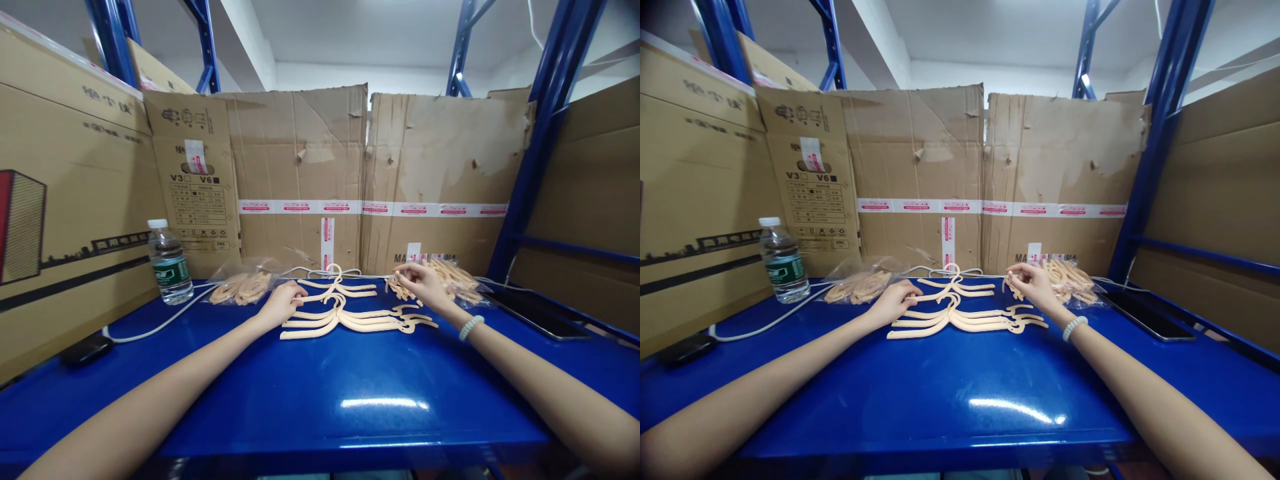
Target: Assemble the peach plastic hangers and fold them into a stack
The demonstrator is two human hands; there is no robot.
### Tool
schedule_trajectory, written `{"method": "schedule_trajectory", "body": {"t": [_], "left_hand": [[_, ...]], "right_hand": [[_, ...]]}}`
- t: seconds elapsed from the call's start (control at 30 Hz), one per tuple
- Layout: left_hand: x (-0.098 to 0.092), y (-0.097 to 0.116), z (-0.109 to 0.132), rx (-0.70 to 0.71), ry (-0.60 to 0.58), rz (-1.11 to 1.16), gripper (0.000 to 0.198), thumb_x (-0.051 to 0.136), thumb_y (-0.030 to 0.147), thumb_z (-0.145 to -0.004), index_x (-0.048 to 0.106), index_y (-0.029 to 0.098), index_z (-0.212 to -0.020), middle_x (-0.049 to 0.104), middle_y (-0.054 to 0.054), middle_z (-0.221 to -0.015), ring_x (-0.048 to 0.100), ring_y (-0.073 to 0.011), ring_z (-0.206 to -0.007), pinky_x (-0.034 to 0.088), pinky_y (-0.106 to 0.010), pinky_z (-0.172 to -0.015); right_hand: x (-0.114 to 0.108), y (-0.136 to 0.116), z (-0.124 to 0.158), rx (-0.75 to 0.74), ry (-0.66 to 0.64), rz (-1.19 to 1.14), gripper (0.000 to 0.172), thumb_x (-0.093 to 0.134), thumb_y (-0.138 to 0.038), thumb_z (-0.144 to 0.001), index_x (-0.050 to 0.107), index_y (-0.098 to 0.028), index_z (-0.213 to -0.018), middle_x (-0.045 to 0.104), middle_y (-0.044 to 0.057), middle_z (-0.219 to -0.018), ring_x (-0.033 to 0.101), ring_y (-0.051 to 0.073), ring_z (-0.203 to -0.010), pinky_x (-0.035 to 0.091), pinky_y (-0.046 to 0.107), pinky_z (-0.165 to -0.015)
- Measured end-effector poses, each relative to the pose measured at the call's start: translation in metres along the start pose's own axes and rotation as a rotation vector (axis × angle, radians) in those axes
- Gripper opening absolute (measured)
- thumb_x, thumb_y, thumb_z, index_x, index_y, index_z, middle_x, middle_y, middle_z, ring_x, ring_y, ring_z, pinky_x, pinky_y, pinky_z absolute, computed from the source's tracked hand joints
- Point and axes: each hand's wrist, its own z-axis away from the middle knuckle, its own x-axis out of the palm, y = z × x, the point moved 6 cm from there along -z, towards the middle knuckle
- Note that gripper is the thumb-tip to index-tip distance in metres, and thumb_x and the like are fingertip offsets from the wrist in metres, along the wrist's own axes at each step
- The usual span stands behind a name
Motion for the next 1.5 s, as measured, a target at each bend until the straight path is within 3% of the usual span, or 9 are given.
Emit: {"method": "schedule_trajectory", "body": {"t": [0.13, 0.3, 0.43, 0.57, 0.83, 1.07, 1.2, 1.37, 1.5], "left_hand": [[-0.006, -0.002, 0.001, -0.065, 0.070, 0.008, 0.024, 0.054, 0.002, -0.071, 0.070, 0.016, -0.081, 0.064, -0.005, -0.080, 0.060, -0.0177, -0.074, 0.045, -0.027, -0.071], [-0.015, -0.002, 0.006, -0.140, 0.160, 0.051, 0.020, 0.052, 0.007, -0.073, 0.068, 0.017, -0.081, 0.060, -0.003, -0.075, 0.060, -0.0168, -0.070, 0.046, -0.027, -0.067], [-0.015, 0.001, 0.012, -0.184, 0.214, 0.118, 0.016, 0.050, 0.009, -0.075, 0.062, 0.017, -0.082, 0.055, 0.000, -0.073, 0.060, -0.0142, -0.062, 0.047, -0.026, -0.062], [-0.011, 0.008, 0.017, -0.195, 0.237, 0.182, 0.016, 0.048, 0.008, -0.075, 0.058, 0.018, -0.083, 0.051, 0.002, -0.073, 0.060, -0.0126, -0.060, 0.047, -0.025, -0.061], [-0.006, 0.015, 0.021, -0.140, 0.211, 0.166, 0.016, 0.048, 0.007, -0.074, 0.056, 0.020, -0.080, 0.049, 0.002, -0.073, 0.056, -0.0140, -0.066, 0.045, -0.026, -0.065], [-0.003, 0.013, 0.021, -0.121, 0.180, 0.097, 0.016, 0.050, 0.008, -0.074, 0.056, 0.021, -0.081, 0.050, 0.002, -0.075, 0.055, -0.0152, -0.069, 0.042, -0.027, -0.068], [-0.003, 0.014, 0.020, -0.111, 0.184, 0.057, 0.015, 0.050, 0.009, -0.074, 0.056, 0.021, -0.080, 0.051, 0.002, -0.075, 0.053, -0.0153, -0.068, 0.040, -0.026, -0.066], [-0.004, 0.016, 0.020, -0.103, 0.182, 0.060, 0.014, 0.051, 0.009, -0.073, 0.056, 0.021, -0.079, 0.052, 0.002, -0.075, 0.053, -0.0150, -0.067, 0.040, -0.026, -0.065], [-0.004, 0.018, 0.021, -0.094, 0.188, 0.062, 0.014, 0.051, 0.010, -0.074, 0.056, 0.021, -0.080, 0.053, 0.002, -0.075, 0.054, -0.0150, -0.068, 0.040, -0.026, -0.065]], "right_hand": [[-0.004, 0.005, 0.002, 0.256, 0.101, -0.265, 0.037, 0.066, -0.044, -0.072, 0.066, -0.011, -0.091, 0.045, -0.005, -0.044, 0.038, 0.009, -0.040, 0.026, 0.021, -0.040], [0.002, 0.005, 0.004, 0.446, 0.066, -0.604, 0.036, 0.071, -0.035, -0.066, 0.064, -0.012, -0.093, 0.048, -0.006, -0.043, 0.035, 0.006, -0.035, 0.023, 0.017, -0.034], [0.008, 0.002, 0.006, 0.522, 0.032, -0.769, 0.021, 0.067, -0.024, -0.070, 0.062, -0.014, -0.088, 0.062, 0.001, -0.058, 0.054, 0.010, -0.045, 0.040, 0.018, -0.040], [0.015, 0.001, 0.009, 0.602, -0.020, -0.790, 0.007, 0.057, -0.017, -0.078, 0.062, -0.014, -0.083, 0.069, 0.009, -0.074, 0.067, 0.016, -0.063, 0.053, 0.023, -0.053], [0.026, 0.011, 0.020, 0.693, -0.067, -0.792, 0.002, 0.061, -0.011, -0.082, 0.062, -0.012, -0.083, 0.070, 0.008, -0.074, 0.067, 0.013, -0.065, 0.054, 0.019, -0.059], [0.035, 0.022, 0.026, 0.812, -0.106, -0.809, 0.018, 0.061, -0.007, -0.081, 0.056, -0.019, -0.093, 0.071, 0.007, -0.086, 0.068, 0.014, -0.076, 0.053, 0.021, -0.063], [0.037, 0.023, 0.025, 0.762, -0.193, -0.782, 0.010, 0.069, -0.013, -0.075, 0.060, -0.016, -0.079, 0.070, 0.009, -0.089, 0.066, 0.017, -0.086, 0.053, 0.024, -0.069], [0.038, 0.023, 0.023, 0.721, -0.285, -0.831, 0.023, 0.083, -0.021, -0.060, 0.063, -0.015, -0.069, 0.067, 0.005, -0.084, 0.063, 0.017, -0.088, 0.051, 0.026, -0.074], [0.039, 0.023, 0.023, 0.736, -0.336, -0.839, 0.029, 0.085, -0.027, -0.060, 0.059, -0.014, -0.065, 0.066, 0.004, -0.082, 0.063, 0.016, -0.084, 0.051, 0.026, -0.073]]}}
